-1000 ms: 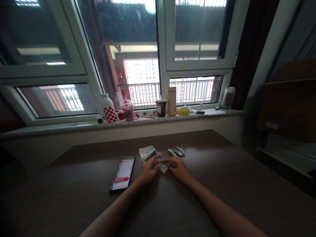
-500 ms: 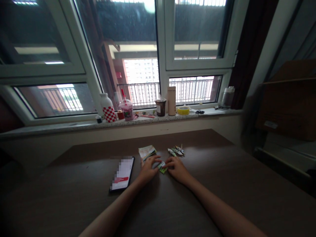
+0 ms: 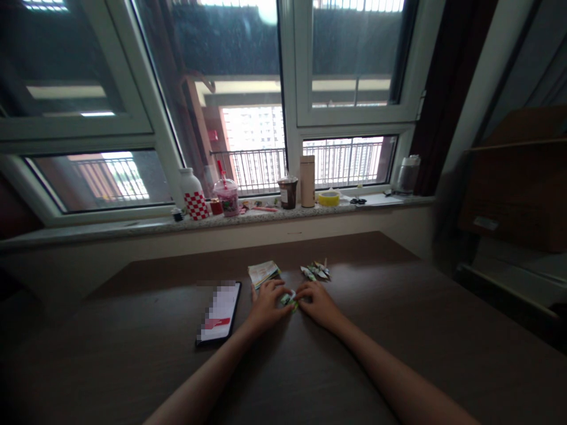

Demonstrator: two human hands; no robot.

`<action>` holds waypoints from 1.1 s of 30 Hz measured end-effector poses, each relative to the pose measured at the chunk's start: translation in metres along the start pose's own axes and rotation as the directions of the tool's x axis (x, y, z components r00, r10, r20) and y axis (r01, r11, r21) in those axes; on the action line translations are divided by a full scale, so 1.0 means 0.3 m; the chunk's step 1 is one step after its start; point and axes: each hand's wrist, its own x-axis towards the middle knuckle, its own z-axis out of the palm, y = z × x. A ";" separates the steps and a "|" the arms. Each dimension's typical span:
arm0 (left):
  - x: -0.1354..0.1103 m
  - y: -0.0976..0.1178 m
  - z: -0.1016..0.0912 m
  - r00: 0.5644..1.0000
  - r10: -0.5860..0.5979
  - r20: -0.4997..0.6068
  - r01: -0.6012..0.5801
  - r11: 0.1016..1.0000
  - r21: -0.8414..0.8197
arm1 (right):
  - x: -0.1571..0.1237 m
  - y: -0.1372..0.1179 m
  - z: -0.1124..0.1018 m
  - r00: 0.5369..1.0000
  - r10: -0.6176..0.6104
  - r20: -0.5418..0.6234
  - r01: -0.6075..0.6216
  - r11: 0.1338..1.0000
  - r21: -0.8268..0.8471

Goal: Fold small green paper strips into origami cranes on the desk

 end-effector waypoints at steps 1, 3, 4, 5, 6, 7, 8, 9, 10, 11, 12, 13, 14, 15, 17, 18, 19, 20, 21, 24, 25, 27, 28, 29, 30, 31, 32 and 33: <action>-0.003 0.003 -0.002 1.000 0.003 0.000 -0.003 1.000 0.015 | 0.001 -0.001 -0.002 1.000 0.001 -0.001 -0.001 1.000 0.000; -0.008 0.008 -0.005 1.000 0.025 -0.004 -0.025 0.998 0.057 | 0.002 -0.005 -0.004 1.000 0.006 0.002 -0.006 1.000 -0.007; -0.010 0.011 -0.005 0.999 0.038 -0.010 -0.037 0.996 0.082 | 0.002 -0.007 -0.005 1.000 0.007 0.006 -0.007 1.000 -0.012; -0.011 0.014 -0.003 0.999 0.049 -0.020 -0.046 0.993 0.105 | 0.001 -0.009 -0.006 1.000 0.006 0.009 -0.006 1.000 -0.017; -0.011 0.016 -0.001 0.998 0.056 -0.030 -0.052 0.991 0.125 | 0.001 -0.009 -0.006 1.000 0.002 0.010 -0.002 1.000 -0.021; -0.010 0.018 0.002 0.998 0.059 -0.039 -0.053 0.989 0.141 | 0.000 -0.009 -0.005 1.000 -0.004 0.009 0.004 1.000 -0.026; -0.009 0.020 0.006 0.997 0.057 -0.047 -0.049 0.987 0.154 | 0.000 -0.007 -0.004 1.000 -0.010 0.004 0.010 1.000 -0.029; -0.008 0.021 0.009 0.997 0.054 -0.055 -0.044 0.985 0.164 | -0.001 -0.005 -0.003 1.000 -0.014 -0.006 0.014 0.999 -0.033; -0.008 0.022 0.012 0.997 0.051 -0.062 -0.040 0.984 0.172 | -0.002 -0.001 -0.001 1.000 -0.015 -0.017 0.015 0.999 -0.039; -0.007 0.023 0.015 0.996 0.049 -0.069 -0.036 0.983 0.178 | -0.002 0.003 0.001 1.000 -0.013 -0.027 0.011 0.999 -0.048; -0.008 0.023 0.016 0.996 0.045 -0.076 -0.031 0.983 0.183 | -0.003 0.008 0.003 0.999 -0.007 -0.037 0.005 0.998 -0.058; -0.009 0.024 0.017 0.996 0.041 -0.083 -0.025 0.982 0.188 | -0.004 0.012 0.004 0.999 0.000 -0.044 -0.004 0.998 -0.070; -0.011 0.024 0.018 0.995 0.039 -0.088 -0.021 0.980 0.196 | -0.005 0.015 0.006 0.999 0.008 -0.049 -0.012 0.996 -0.083; -0.013 0.024 0.018 0.995 0.038 -0.092 -0.018 0.978 0.210 | -0.006 0.016 0.008 0.998 0.014 -0.054 -0.019 0.995 -0.097; -0.018 0.026 0.019 0.995 0.035 -0.097 -0.009 0.967 0.253 | -0.008 0.015 0.011 0.998 0.016 -0.067 -0.025 0.991 -0.134; -0.020 0.027 0.019 0.994 0.032 -0.100 -0.003 0.960 0.279 | -0.010 0.012 0.012 0.997 0.013 -0.074 -0.024 0.987 -0.158; -0.022 0.029 0.019 0.994 0.029 -0.102 0.003 0.953 0.304 | -0.012 0.008 0.013 0.997 0.007 -0.077 -0.021 0.982 -0.187; -0.023 0.031 0.019 0.994 0.026 -0.103 0.010 0.945 0.328 | -0.014 0.002 0.013 0.997 0.000 -0.073 -0.016 0.975 -0.220; -0.024 0.033 0.018 0.995 0.022 -0.102 0.015 0.937 0.349 | -0.017 -0.005 0.013 0.998 -0.007 -0.064 -0.009 0.967 -0.253; -0.024 0.035 0.015 0.996 0.010 -0.089 0.025 0.922 0.387 | -0.024 -0.031 0.011 1.000 -0.011 -0.017 0.004 0.936 -0.353; -0.024 0.035 0.014 0.997 0.002 -0.083 0.031 0.919 0.392 | -0.026 -0.042 0.010 1.000 -0.002 -0.002 0.002 0.922 -0.387; -0.023 0.033 0.012 0.997 -0.011 -0.075 0.040 0.918 0.395 | -0.030 -0.063 0.008 1.000 0.018 0.017 -0.008 0.889 -0.457; -0.023 0.031 0.012 0.997 -0.015 -0.072 0.042 0.918 0.394 | -0.032 -0.073 0.007 0.999 0.025 0.024 -0.010 0.872 -0.490; -0.022 0.029 0.011 0.997 -0.019 -0.070 0.045 0.919 0.392 | -0.034 -0.082 0.008 0.999 0.029 0.028 -0.010 0.852 -0.524; -0.022 0.027 0.011 0.997 -0.023 -0.068 0.047 0.920 0.388 | -0.035 -0.091 0.008 0.999 0.030 0.033 -0.006 0.832 -0.555; -0.022 0.025 0.011 0.998 -0.026 -0.065 0.049 0.922 0.384 | -0.036 -0.097 0.009 0.999 0.031 0.038 -0.003 0.814 -0.581; -0.022 0.024 0.010 0.998 -0.031 -0.063 0.052 0.923 0.380 | -0.036 -0.102 0.011 0.999 0.031 0.043 0.001 0.799 -0.602; -0.021 0.023 0.010 0.998 -0.035 -0.060 0.055 0.925 0.377 | -0.037 -0.106 0.012 0.998 0.032 0.045 0.003 0.786 -0.618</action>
